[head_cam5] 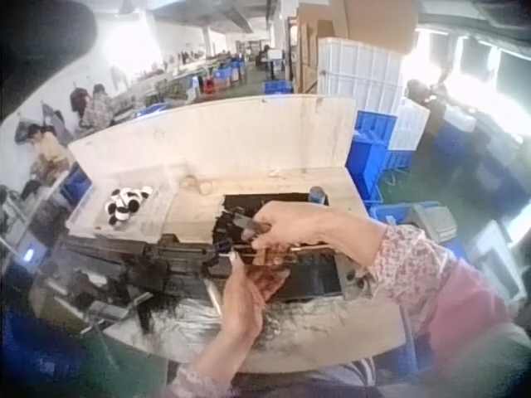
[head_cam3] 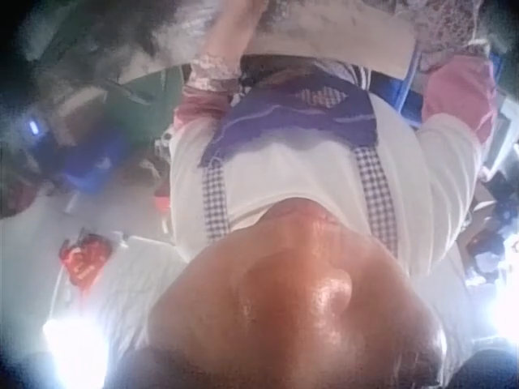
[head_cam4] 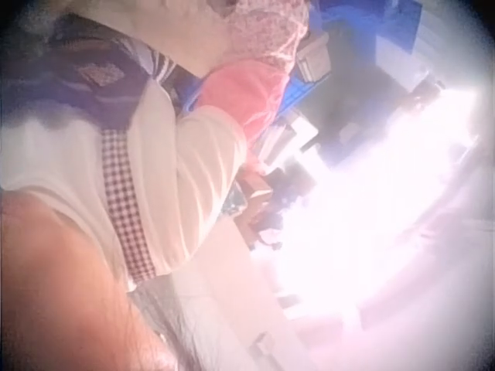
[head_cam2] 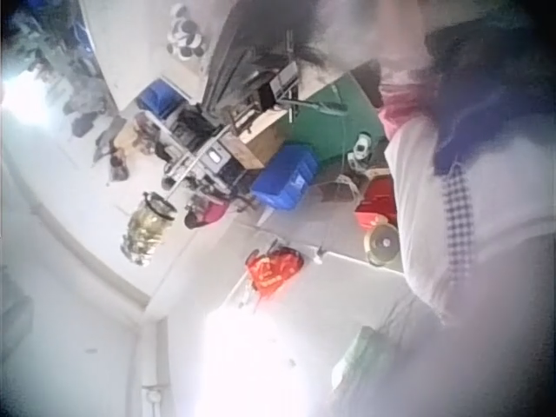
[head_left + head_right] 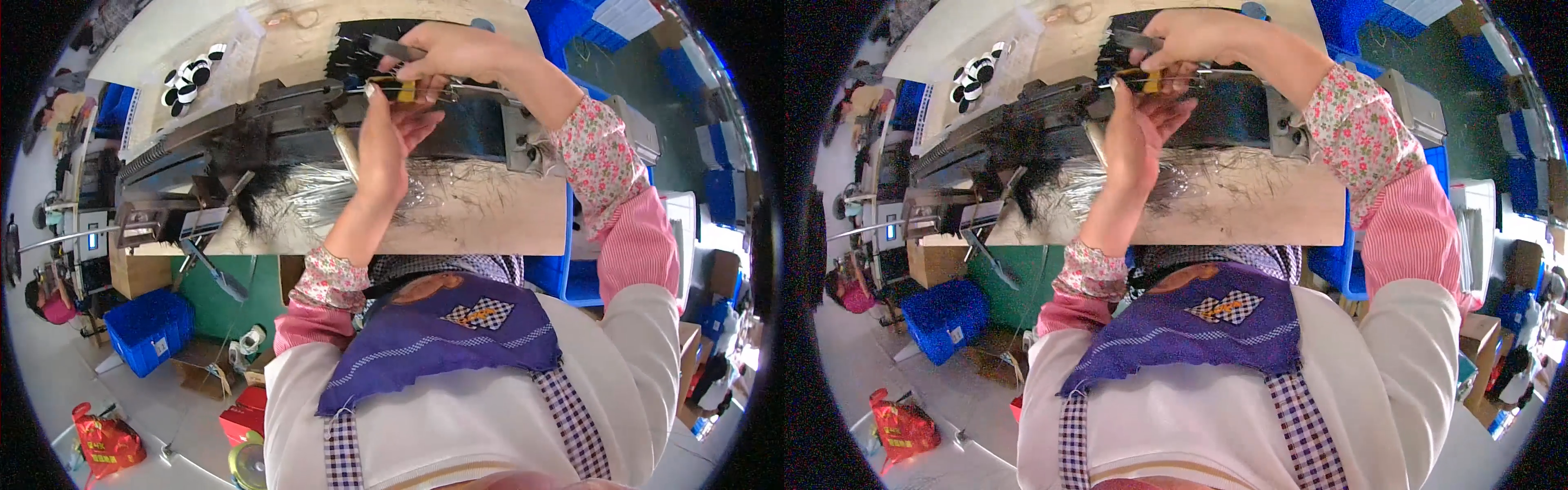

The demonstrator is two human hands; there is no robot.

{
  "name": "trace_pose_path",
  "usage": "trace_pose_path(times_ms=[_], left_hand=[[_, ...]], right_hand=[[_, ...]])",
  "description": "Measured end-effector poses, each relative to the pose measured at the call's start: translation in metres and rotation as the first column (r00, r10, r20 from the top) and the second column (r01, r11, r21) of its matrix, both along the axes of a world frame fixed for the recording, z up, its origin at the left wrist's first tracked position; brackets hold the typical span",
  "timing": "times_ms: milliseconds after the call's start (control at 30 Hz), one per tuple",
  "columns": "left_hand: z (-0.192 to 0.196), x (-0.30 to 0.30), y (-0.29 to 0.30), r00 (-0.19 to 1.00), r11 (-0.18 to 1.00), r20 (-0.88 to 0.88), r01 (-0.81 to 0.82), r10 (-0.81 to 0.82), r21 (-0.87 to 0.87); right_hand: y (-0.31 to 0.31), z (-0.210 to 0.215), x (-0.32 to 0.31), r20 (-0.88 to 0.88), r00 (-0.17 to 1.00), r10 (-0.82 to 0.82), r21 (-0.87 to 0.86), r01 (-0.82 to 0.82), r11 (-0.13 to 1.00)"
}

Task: Assembling fine black fibers onto a template strip for eyelash manufacturing.

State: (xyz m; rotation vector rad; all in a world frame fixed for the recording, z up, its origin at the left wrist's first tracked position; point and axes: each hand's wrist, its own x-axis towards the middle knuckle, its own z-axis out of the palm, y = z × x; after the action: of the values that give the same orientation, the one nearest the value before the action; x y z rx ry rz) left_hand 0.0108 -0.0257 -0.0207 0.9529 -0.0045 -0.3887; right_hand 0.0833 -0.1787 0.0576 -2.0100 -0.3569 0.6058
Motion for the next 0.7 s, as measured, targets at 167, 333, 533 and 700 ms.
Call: trace_pose_path(times_ms=[167,333,533,700], left_hand=[[0.026,-0.005,-0.001,0.997,0.937,-0.081,-0.016,-0.013,-0.348],[0.033,-0.003,0.018,0.943,0.782,-0.327,-0.16,-0.058,-0.602],[0.029,-0.009,0.02,0.977,0.78,-0.209,-0.101,-0.039,-0.617],[0.029,-0.013,0.02,0.978,0.79,-0.206,-0.146,0.026,-0.596]], right_hand=[[-0.004,0.009,-0.004,0.477,0.854,0.208,-0.349,-0.034,0.937],[0.014,0.004,-0.045,0.838,0.485,0.25,-0.409,0.256,0.876],[0.013,0.001,-0.038,0.737,0.673,-0.054,-0.1,0.187,0.977],[0.016,0.002,-0.036,0.753,0.654,0.075,-0.207,0.127,0.97]])
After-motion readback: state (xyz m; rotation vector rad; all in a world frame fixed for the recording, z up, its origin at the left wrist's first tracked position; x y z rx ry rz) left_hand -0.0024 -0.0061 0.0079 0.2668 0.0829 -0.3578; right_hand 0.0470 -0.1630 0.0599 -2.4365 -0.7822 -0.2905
